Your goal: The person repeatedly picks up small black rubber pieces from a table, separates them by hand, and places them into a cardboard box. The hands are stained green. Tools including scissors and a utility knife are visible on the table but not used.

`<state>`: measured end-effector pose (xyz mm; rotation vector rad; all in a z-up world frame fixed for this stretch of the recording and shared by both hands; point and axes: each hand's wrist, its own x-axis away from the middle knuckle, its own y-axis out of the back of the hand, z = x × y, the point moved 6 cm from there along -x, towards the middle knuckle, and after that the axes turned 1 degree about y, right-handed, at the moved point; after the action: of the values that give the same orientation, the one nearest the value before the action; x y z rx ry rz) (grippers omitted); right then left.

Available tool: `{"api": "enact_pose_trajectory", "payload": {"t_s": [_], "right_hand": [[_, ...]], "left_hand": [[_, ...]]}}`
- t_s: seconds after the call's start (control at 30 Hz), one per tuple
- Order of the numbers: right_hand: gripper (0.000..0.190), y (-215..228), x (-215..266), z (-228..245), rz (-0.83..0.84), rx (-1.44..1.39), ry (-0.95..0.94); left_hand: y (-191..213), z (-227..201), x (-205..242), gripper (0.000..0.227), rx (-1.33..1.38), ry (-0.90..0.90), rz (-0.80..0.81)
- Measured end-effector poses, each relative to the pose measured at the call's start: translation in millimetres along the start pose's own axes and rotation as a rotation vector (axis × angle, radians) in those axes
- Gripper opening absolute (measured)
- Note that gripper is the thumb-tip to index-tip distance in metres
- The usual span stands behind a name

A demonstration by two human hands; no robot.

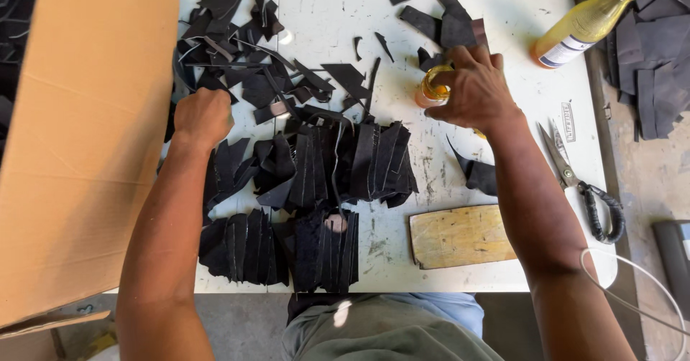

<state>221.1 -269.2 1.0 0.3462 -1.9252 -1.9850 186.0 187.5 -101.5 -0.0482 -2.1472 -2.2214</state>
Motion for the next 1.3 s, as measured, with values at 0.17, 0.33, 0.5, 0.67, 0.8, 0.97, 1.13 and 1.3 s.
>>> {"api": "enact_pose_trajectory", "payload": {"t_s": [0.17, 0.33, 0.5, 0.67, 0.8, 0.97, 1.13, 1.3], "right_hand": [[0.054, 13, 2, 1, -0.045, -0.049, 0.05], [0.05, 27, 43, -16, -0.226, -0.11, 0.045], [0.045, 61, 94, -12, -0.47, -0.364, 0.207], [0.076, 57, 116, 33, -0.582, -1.087, 0.192], [0.092, 15, 107, 77, -0.372, -1.382, 0.182], [0.094, 15, 105, 85, -0.3, -1.52, 0.088], [0.1, 24, 117, 84, -0.275, -1.542, 0.12], [0.066, 34, 150, 76, -0.495, -1.468, 0.387]], "left_hand": [[21, 8, 9, 0.018, 0.149, 0.053, -0.283], [43, 35, 54, 0.017, 0.934, 0.147, -0.585], [46, -21, 79, 0.042, 1.914, 0.183, -0.486], [68, -149, 108, 0.035, 2.077, -0.114, -0.265], [91, -215, 132, 0.052, 1.798, -0.228, -0.245], [103, -225, 138, 0.062, 1.855, -0.468, -0.207], [80, -234, 131, 0.027, 1.537, -0.548, -0.009], [72, -239, 134, 0.044, 2.495, -0.471, 0.402]]}}
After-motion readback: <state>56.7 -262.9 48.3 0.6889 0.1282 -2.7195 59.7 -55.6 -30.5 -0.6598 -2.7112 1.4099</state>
